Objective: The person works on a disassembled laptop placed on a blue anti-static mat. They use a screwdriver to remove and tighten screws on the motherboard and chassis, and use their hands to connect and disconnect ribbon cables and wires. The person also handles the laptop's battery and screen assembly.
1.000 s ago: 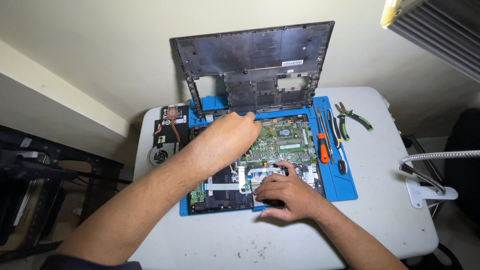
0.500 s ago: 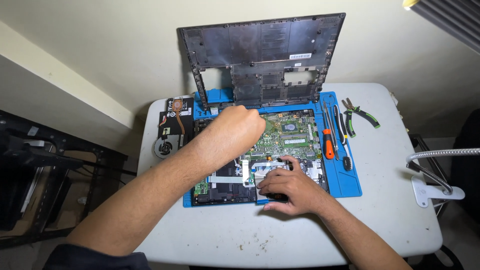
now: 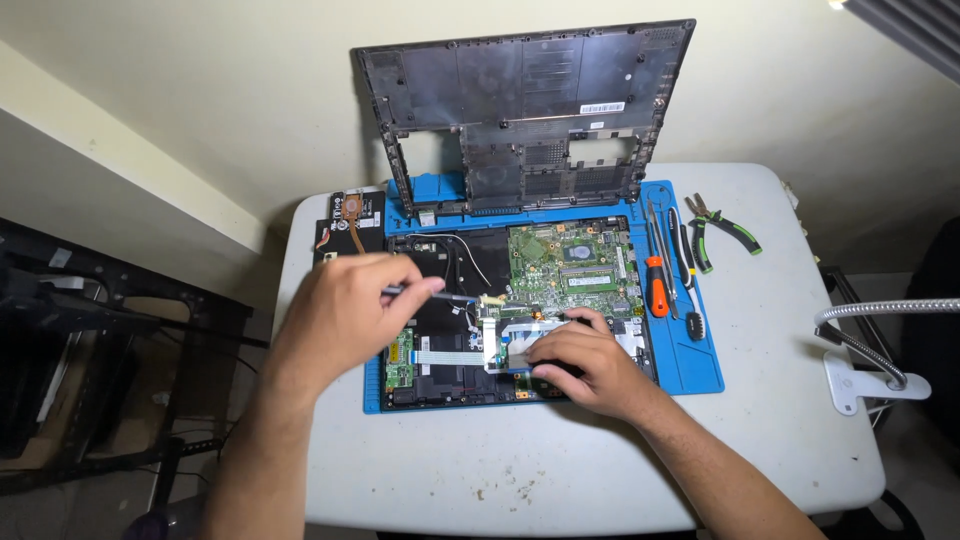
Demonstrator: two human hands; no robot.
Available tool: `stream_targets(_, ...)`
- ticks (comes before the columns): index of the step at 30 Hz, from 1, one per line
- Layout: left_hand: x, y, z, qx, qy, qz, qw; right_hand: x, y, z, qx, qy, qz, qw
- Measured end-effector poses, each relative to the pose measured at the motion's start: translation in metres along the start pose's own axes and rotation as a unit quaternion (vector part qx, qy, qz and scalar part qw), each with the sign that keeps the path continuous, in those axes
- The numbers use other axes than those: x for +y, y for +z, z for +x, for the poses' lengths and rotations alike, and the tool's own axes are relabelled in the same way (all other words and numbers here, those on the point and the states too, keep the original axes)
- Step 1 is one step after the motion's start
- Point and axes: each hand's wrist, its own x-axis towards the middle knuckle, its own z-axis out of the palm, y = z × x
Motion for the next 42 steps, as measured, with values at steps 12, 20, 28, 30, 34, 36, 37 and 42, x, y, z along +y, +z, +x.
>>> stream_targets(12,-0.017,0.105,-0.079,0.147,-0.06,-0.148,0.976,0.01,-0.008,-0.015,0.113,0.019,0.039,0.993)
stream_targets(20,-0.021,0.116,-0.089,0.167,-0.085,-0.141,0.972,0.003,-0.016,-0.011,0.155,0.015,0.006,0.988)
stream_targets(28,-0.012,0.139,-0.085,0.178,-0.051,-0.108,0.977,-0.001,-0.015,-0.01,0.188,-0.059,-0.05,0.979)
stream_targets(30,-0.008,0.143,-0.084,0.169,-0.029,-0.119,0.978,-0.011,-0.015,-0.003,0.17,-0.092,-0.064,0.979)
stream_targets(34,-0.006,0.145,-0.082,0.192,-0.013,-0.108,0.975,-0.014,-0.015,-0.001,0.152,-0.095,-0.076,0.981)
stream_targets(36,-0.005,0.147,-0.082,0.192,-0.006,-0.091,0.977,-0.013,-0.015,-0.002,0.138,-0.092,-0.089,0.982)
stream_targets(37,-0.005,0.148,-0.082,0.192,-0.007,-0.091,0.977,-0.012,-0.015,-0.003,0.137,-0.092,-0.088,0.982)
stream_targets(42,-0.004,0.15,-0.081,0.205,-0.006,-0.083,0.975,-0.011,-0.014,-0.003,0.122,-0.079,-0.081,0.986)
